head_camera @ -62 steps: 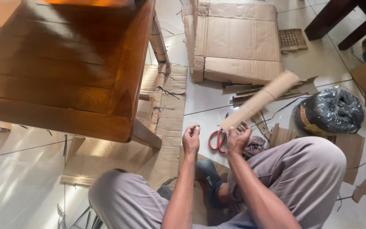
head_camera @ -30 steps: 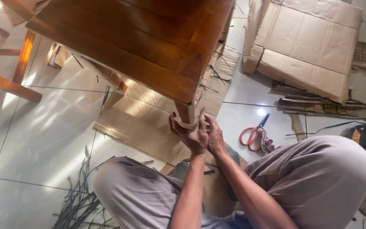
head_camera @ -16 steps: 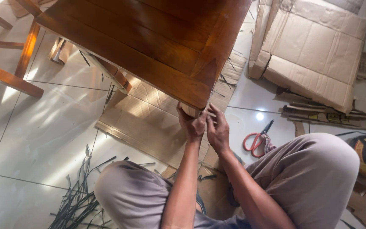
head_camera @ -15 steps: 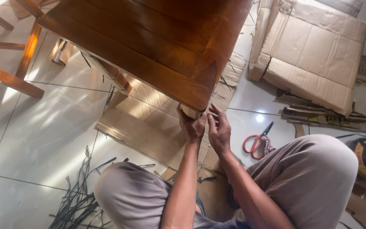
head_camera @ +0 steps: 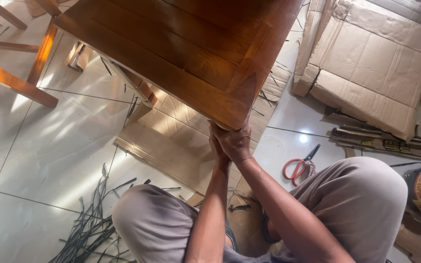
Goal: Wrapping a wooden chair leg with black plastic strips
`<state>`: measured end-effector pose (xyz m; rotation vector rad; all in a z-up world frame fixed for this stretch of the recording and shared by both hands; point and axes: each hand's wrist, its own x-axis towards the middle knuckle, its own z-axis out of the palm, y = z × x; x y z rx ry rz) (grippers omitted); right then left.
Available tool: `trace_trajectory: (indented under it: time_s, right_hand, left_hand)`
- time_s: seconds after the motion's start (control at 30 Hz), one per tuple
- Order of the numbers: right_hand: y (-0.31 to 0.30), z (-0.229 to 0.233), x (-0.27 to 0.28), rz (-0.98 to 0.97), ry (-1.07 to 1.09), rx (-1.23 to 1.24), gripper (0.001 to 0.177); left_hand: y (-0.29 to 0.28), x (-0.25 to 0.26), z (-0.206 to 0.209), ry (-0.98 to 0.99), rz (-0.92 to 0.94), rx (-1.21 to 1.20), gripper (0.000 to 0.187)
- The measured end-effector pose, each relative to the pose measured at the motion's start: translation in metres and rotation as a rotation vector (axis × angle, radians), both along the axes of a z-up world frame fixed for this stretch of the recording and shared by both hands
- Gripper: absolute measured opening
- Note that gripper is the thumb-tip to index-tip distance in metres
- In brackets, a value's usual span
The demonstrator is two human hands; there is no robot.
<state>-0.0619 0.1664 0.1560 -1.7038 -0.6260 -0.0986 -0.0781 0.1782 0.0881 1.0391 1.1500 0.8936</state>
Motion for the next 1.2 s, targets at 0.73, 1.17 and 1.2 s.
trace_trajectory:
  time_s: [0.73,1.17,1.2]
  right_hand:
    - [-0.016,-0.033,0.010,0.170,0.064,-0.043,0.076]
    - [-0.038,0.001,0.006,0.276,0.279,-0.386,0.085]
    - [-0.040,0.001,0.006,0.268,0.258,-0.418,0.084]
  left_hand:
    - [-0.019,-0.009,-0.050,0.270,-0.171,0.336,0.077]
    - [-0.014,-0.037,-0.057,0.417,-0.271,0.554,0.091]
    - [-0.013,-0.037,-0.056,0.426,-0.281,0.570,0.092]
